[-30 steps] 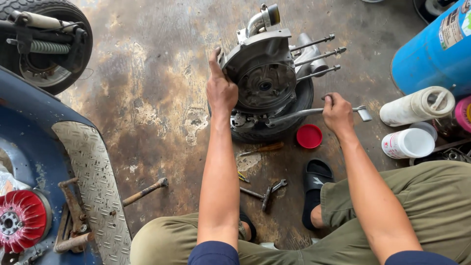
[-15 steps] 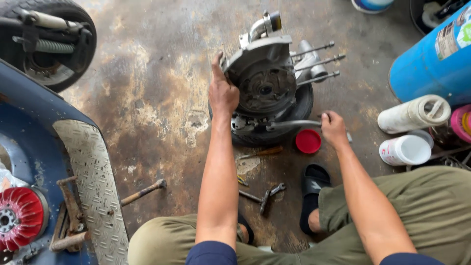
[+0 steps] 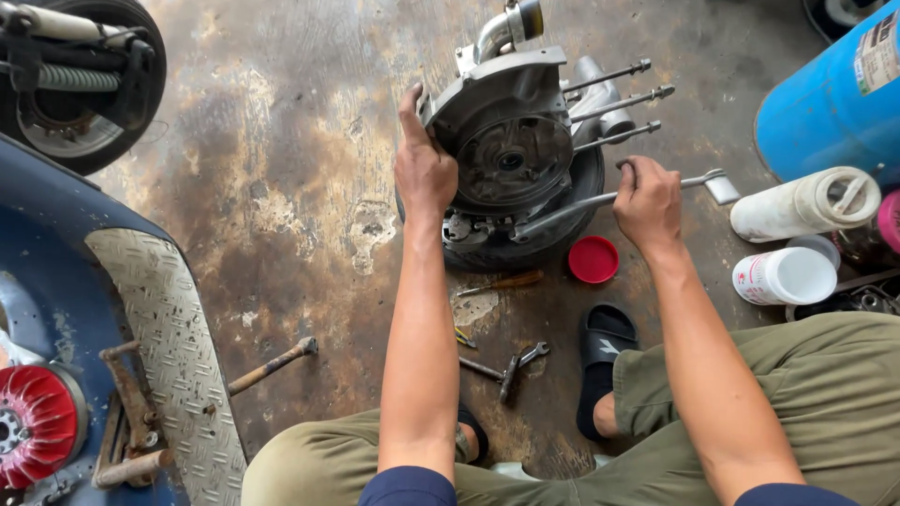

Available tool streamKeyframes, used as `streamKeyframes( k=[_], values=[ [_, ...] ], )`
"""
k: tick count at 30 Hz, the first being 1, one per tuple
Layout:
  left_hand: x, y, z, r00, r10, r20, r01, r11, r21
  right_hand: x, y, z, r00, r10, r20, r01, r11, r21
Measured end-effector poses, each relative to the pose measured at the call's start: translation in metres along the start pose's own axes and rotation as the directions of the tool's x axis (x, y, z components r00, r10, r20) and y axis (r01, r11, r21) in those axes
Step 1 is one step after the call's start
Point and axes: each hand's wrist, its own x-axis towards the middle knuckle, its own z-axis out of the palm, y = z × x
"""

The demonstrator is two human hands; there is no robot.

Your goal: The person sits on the workshop floor working on a scooter rear wheel with the brake drum and swingarm assembly. They use a wrench to loosen bolts on the hub, reposition the assembly, pick up a socket and hammer, and continue loosening and adjusting parts of the wheel hub by hand and with hand tools.

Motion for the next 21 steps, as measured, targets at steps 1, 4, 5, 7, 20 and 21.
streamKeyframes(
  k=[1, 4, 5, 7, 20, 21],
  values=[
    [-0.001, -0.004, 0.002, 1.0, -0.003, 0.003, 0.003, 1.0, 0.003, -0.001, -0.003, 0.0, 1.0, 0.003, 0.004, -0.003, 1.0, 0.003],
    [0.002, -0.009, 0.009, 1.0, 0.016, -0.002, -0.016, 0.999, -0.032, -0.016, 0.01, 0.01, 0.996, 0.083, 0.045, -0.083, 0.997, 0.007],
    [0.003, -0.011, 0.011, 1.0, 0.007, 0.006, -0.006, 0.999, -0.047, -0.032, 0.025, 0.022, 0.964, 0.241, 0.111, -0.252, 0.963, 0.097],
    [0.009, -0.011, 0.016, 1.0, 0.004, 0.01, -0.004, 0.998, -0.065, -0.068, 0.051, 0.054, 0.905, 0.384, 0.181, -0.414, 0.894, 0.174],
    [0.0, -0.005, -0.002, 0.997, -0.07, 0.03, 0.07, 0.998, -0.004, -0.014, -0.002, 0.009, 0.992, 0.125, 0.007, -0.124, 0.991, -0.055],
    [0.003, -0.008, 0.0, 0.998, -0.061, 0.02, 0.062, 0.998, -0.014, -0.009, -0.003, 0.01, 0.99, 0.141, 0.002, -0.141, 0.988, -0.056]
  ],
)
